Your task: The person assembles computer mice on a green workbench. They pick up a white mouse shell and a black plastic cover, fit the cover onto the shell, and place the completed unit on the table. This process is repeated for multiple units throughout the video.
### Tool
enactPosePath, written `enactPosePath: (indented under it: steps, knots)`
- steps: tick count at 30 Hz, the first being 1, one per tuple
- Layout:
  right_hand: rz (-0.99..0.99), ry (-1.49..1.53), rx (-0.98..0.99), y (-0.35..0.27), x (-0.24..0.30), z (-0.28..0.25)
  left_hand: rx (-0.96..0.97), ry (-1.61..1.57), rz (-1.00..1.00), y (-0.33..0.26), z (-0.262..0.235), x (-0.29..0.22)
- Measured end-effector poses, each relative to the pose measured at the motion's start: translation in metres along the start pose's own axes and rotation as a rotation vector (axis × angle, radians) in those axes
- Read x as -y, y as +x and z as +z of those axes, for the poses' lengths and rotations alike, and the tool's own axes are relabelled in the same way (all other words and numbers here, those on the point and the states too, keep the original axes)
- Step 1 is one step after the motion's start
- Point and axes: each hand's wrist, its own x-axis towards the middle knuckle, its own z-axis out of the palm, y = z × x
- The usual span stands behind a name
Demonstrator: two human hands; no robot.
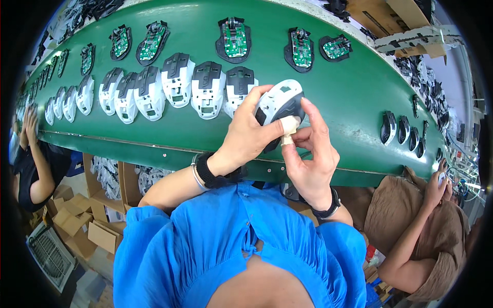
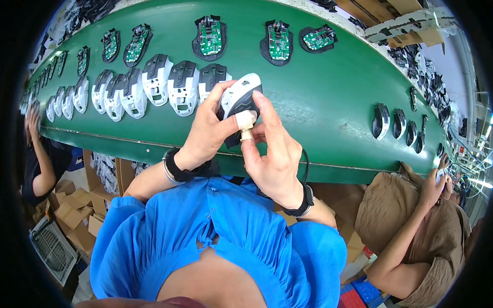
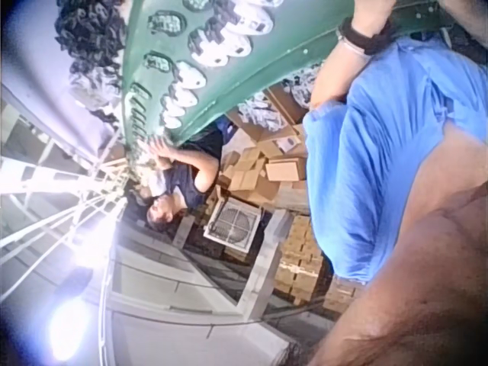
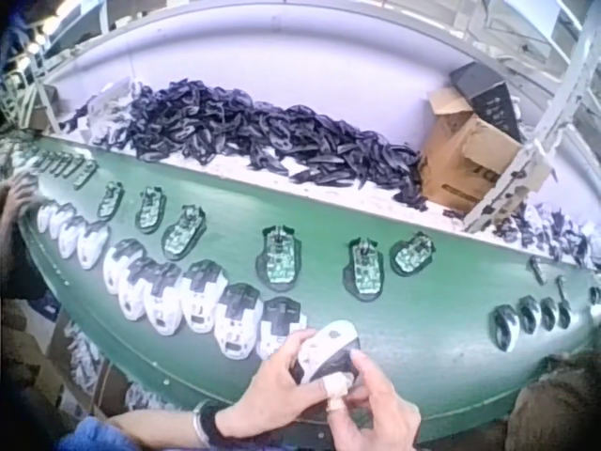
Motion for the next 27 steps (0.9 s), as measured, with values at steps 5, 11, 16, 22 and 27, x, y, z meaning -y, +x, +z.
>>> enactPosePath:
  steps: [5, 11, 16, 22, 27]
  knots:
    - [0.353, 0.380, 0.197, 0.008, 0.010, -0.050, 0.153, 0.153, 0.199, -0.006, -0.011, -0.002]
    - [0.424, 0.730, 0.519, 0.040, -0.013, -0.055, 0.190, 0.187, 0.146, -0.022, -0.014, 0.002]
    - [0.664, 0.875, 0.503, 0.035, -0.051, -0.035, 0.182, 0.249, -0.075, -0.010, -0.014, 0.006]
    - [0.627, 0.865, 0.364, 0.018, -0.049, -0.032, 0.218, 0.237, -0.022, -0.001, -0.012, 0.009]
    - [0.662, 1.039, 0.274, 0.022, -0.060, -0.038, 0.320, 0.153, 0.028, -0.004, -0.020, 0.004]
